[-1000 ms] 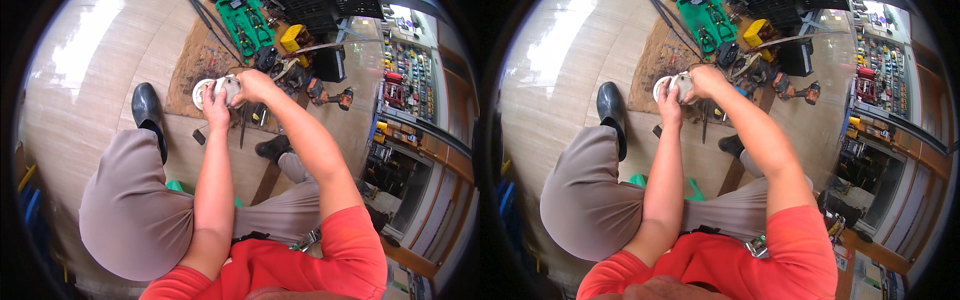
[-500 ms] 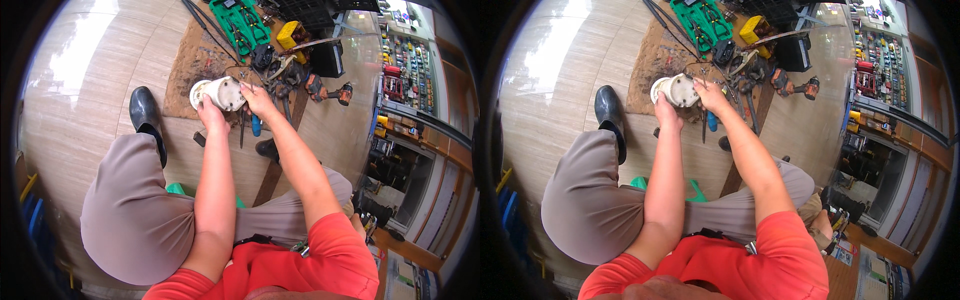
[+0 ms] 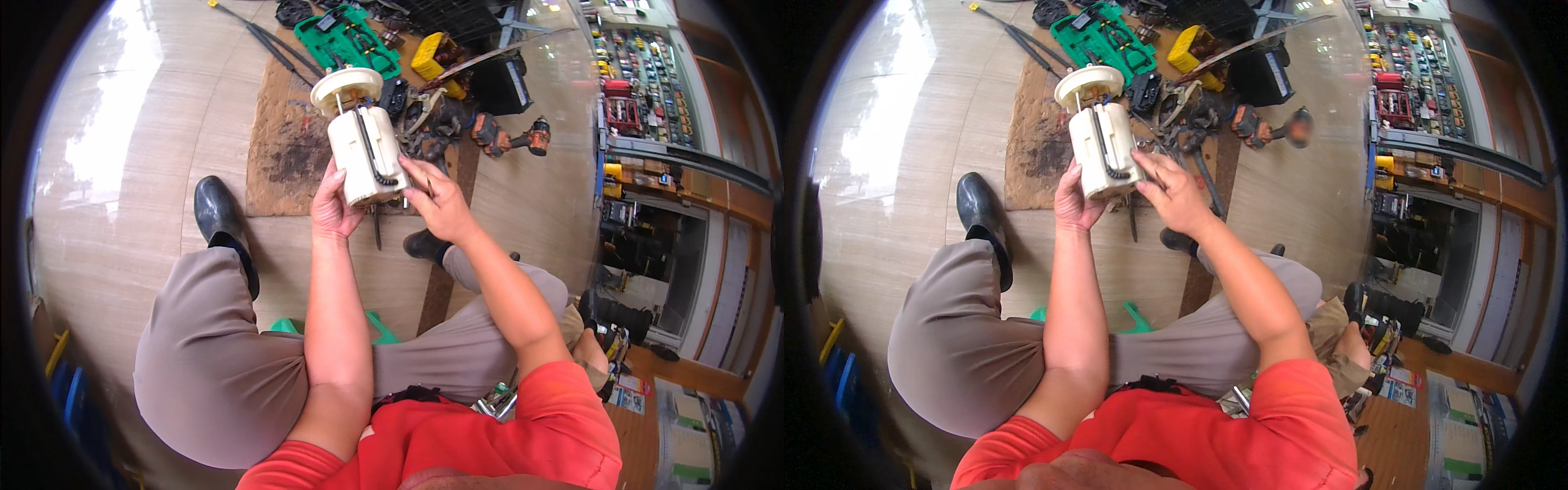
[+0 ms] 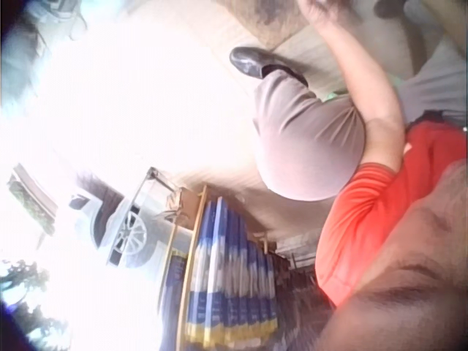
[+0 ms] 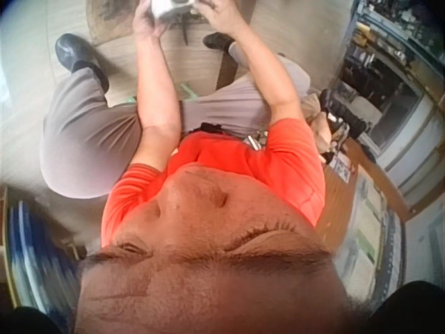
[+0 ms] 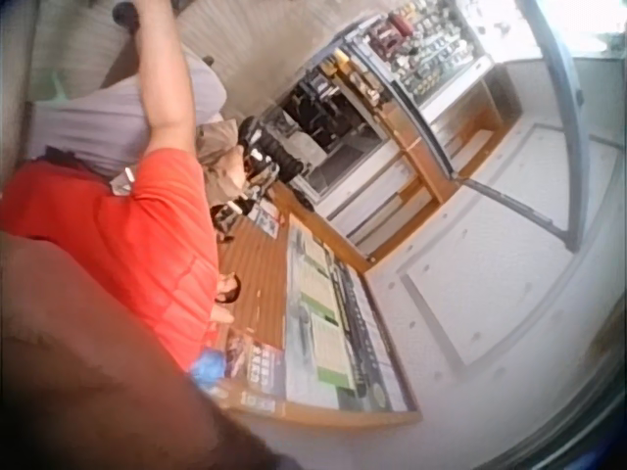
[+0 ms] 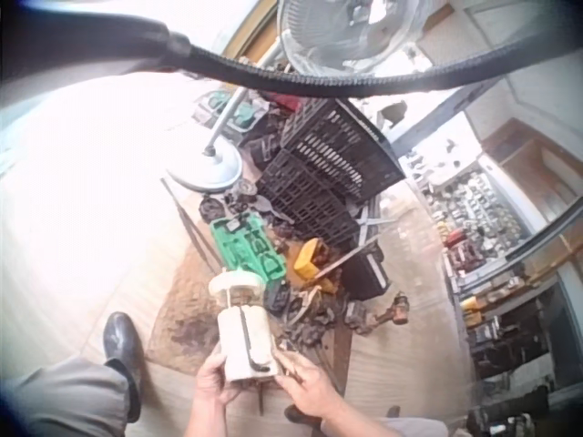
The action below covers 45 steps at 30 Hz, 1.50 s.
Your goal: The person disassembles a fuel pump assembly by using a screwdriver to pry and loosen components, then pulling them apart by hand.
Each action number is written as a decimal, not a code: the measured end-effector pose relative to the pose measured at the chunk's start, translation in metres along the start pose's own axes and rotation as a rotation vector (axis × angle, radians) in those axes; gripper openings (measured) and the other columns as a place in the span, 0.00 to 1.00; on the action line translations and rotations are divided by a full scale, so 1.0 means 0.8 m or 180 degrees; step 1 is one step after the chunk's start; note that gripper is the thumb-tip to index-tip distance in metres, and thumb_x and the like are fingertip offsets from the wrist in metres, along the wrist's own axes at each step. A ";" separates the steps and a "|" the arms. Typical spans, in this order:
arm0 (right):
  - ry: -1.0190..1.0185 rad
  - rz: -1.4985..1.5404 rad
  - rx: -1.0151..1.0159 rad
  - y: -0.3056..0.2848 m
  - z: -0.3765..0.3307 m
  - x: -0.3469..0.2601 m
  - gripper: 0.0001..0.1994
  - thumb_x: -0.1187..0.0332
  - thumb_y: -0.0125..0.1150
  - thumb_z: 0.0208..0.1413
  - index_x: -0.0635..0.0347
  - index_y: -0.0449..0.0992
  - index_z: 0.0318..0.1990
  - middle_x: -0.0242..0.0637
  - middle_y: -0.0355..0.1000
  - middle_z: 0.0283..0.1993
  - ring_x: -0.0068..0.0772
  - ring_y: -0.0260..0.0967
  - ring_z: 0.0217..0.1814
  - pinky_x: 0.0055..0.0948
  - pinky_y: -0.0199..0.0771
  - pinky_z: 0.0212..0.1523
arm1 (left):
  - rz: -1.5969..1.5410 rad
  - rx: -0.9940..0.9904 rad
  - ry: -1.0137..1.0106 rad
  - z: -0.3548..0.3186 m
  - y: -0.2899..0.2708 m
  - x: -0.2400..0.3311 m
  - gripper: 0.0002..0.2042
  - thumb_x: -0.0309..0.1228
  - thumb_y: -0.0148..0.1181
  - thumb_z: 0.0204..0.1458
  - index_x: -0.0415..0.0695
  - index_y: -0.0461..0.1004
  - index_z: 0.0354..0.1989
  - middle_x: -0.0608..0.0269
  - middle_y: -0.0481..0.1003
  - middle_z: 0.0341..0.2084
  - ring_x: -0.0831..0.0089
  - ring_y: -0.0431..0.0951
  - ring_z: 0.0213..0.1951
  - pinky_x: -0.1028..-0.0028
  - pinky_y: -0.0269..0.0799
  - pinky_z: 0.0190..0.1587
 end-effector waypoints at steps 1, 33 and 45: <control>0.0036 0.0054 0.0031 -0.004 -0.010 -0.008 0.24 0.73 0.60 0.58 0.56 0.70 0.63 0.46 0.68 0.58 0.37 0.69 0.57 0.29 0.67 0.58 | 0.0001 -0.0100 -0.0035 0.002 -0.006 -0.003 0.30 0.38 0.62 0.53 0.45 0.63 0.65 0.55 0.71 0.58 0.56 0.70 0.60 0.51 0.63 0.64; 0.0598 0.0685 0.1096 -0.012 -0.118 -0.002 0.32 0.72 0.65 0.57 0.72 0.60 0.67 0.42 0.64 0.60 0.19 0.68 0.35 0.21 0.70 0.37 | 0.0867 -0.0577 -0.0738 -0.004 0.040 -0.045 0.53 0.38 0.78 0.33 0.44 0.51 0.70 0.57 0.68 0.59 0.61 0.71 0.59 0.61 0.68 0.62; 0.0197 0.0626 0.1278 -0.027 -0.108 0.003 0.32 0.71 0.70 0.50 0.68 0.66 0.63 0.37 0.66 0.57 0.19 0.60 0.34 0.18 0.65 0.35 | 0.0835 -0.0586 -0.0730 -0.006 0.050 -0.033 0.53 0.21 0.73 0.26 0.44 0.53 0.70 0.59 0.67 0.61 0.62 0.68 0.62 0.62 0.62 0.65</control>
Point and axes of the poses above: each hand's wrist, its own z-axis towards the middle knuckle, its own y-axis out of the palm, x = y × z, the point moved 5 cm from there along z, towards the middle knuckle
